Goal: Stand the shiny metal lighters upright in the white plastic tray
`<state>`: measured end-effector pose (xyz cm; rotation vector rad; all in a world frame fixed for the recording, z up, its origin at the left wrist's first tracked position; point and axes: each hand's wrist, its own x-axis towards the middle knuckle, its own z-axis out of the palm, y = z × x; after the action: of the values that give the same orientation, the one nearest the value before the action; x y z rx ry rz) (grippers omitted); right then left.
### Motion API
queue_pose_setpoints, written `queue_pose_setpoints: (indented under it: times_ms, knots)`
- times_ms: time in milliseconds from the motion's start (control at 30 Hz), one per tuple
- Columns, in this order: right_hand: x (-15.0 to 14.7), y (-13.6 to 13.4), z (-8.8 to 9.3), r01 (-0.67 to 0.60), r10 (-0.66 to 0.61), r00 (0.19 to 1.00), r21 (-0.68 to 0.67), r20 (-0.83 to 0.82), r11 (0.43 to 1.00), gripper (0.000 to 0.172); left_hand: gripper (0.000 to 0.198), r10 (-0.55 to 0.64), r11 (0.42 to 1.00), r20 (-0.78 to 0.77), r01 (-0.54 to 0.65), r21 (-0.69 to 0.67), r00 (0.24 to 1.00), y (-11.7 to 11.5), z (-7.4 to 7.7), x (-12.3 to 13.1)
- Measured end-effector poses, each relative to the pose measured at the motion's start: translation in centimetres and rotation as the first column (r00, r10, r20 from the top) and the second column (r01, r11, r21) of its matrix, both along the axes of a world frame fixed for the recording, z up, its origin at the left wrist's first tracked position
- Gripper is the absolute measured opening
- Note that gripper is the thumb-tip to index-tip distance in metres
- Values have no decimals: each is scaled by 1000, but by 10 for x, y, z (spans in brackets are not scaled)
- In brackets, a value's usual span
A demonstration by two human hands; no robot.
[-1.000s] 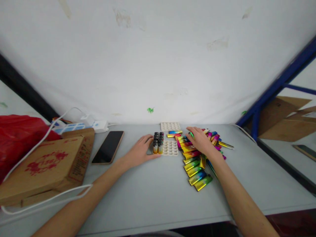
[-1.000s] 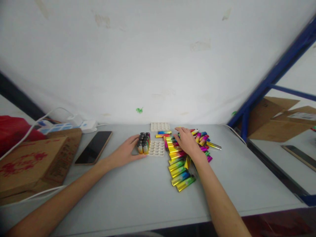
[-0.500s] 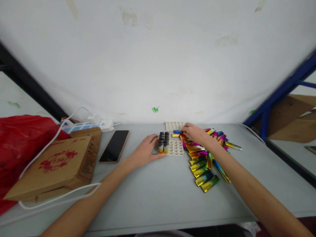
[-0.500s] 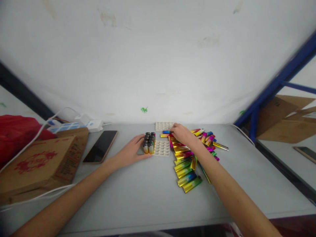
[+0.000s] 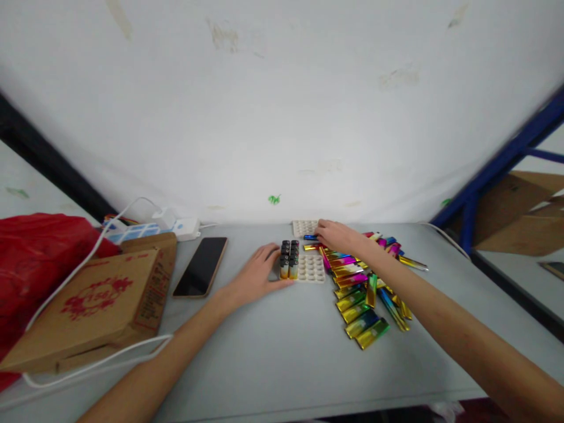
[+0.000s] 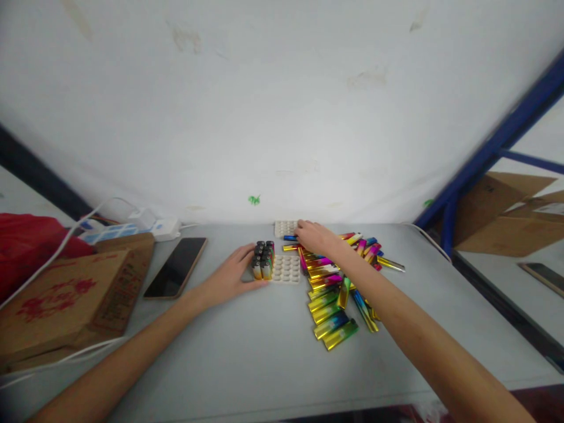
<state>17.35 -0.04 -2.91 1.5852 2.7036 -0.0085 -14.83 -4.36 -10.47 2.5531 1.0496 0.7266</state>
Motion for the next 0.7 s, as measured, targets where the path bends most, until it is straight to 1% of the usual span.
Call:
queue_pose_setpoints:
  times_ms: [33, 67, 100, 133, 167, 200, 267, 333, 367, 400, 433, 500, 533, 567, 633, 700]
  knots:
    - [1, -2, 0, 6, -5, 998, 20, -68, 1000, 27, 81, -2, 1000, 3, 2, 2, 1000, 0, 0, 0]
    - [2, -5, 1, 18, -11, 985, 44, -171, 999, 26, 81, -4, 1000, 4, 4, 3, 1000, -1, 0, -1]
    - [4, -9, 1, 37, -16, 952, 62, -305, 997, 24, 80, -5, 1000, 6, 5, 2, 1000, -1, 1, -1]
    - [5, -14, 2, 56, -21, 890, 63, -455, 996, 23, 80, -3, 1000, 8, 3, 0, 1000, -2, 1, -1]
    - [5, -20, 2, 68, -29, 800, 42, -599, 997, 21, 81, -2, 1000, 10, 2, -4, 1000, -2, 2, -1]
    - [4, -27, 2, 67, -48, 690, -3, -722, 998, 20, 81, -3, 1000, 11, 3, -8, 1000, -3, 2, -1]
    - [-1, -42, -1, 27, -133, 433, -135, -892, 991, 23, 81, -8, 1000, 14, 8, -17, 1000, -4, 4, -1]
    - [-11, -57, -6, -28, -243, 183, -252, -953, 967, 34, 80, -12, 1000, 14, 12, -25, 1000, -5, 4, -1]
    - [-16, -63, -9, -54, -290, 84, -295, -953, 954, 41, 80, -9, 999, 14, 9, -31, 1000, -5, 5, 0]
    - [-21, -69, -12, -82, -334, 7, -334, -942, 939, 47, 80, -2, 999, 17, 3, -40, 1000, -5, 5, 0]
    - [-25, -74, -14, -111, -373, -50, -366, -926, 924, 54, 81, 2, 999, 22, -1, -52, 1000, -5, 5, 1]
    - [-31, -82, -17, -174, -438, -115, -416, -892, 893, 65, 82, 1, 996, 41, 2, -84, 999, -4, 6, 0]
    - [-33, -85, -17, -206, -463, -125, -433, -878, 877, 68, 82, -4, 995, 53, 9, -100, 999, -3, 8, -1]
    - [-34, -87, -17, -235, -483, -124, -448, -867, 863, 67, 82, -15, 993, 63, 22, -118, 998, -1, 9, -3]
    - [-38, -91, -16, -271, -517, -106, -476, -849, 837, 56, 83, -42, 987, 69, 52, -154, 997, 4, 13, -9]
    - [-42, -94, -15, -270, -536, -100, -495, -838, 826, 43, 87, -66, 978, 49, 75, -194, 997, 8, 17, -17]
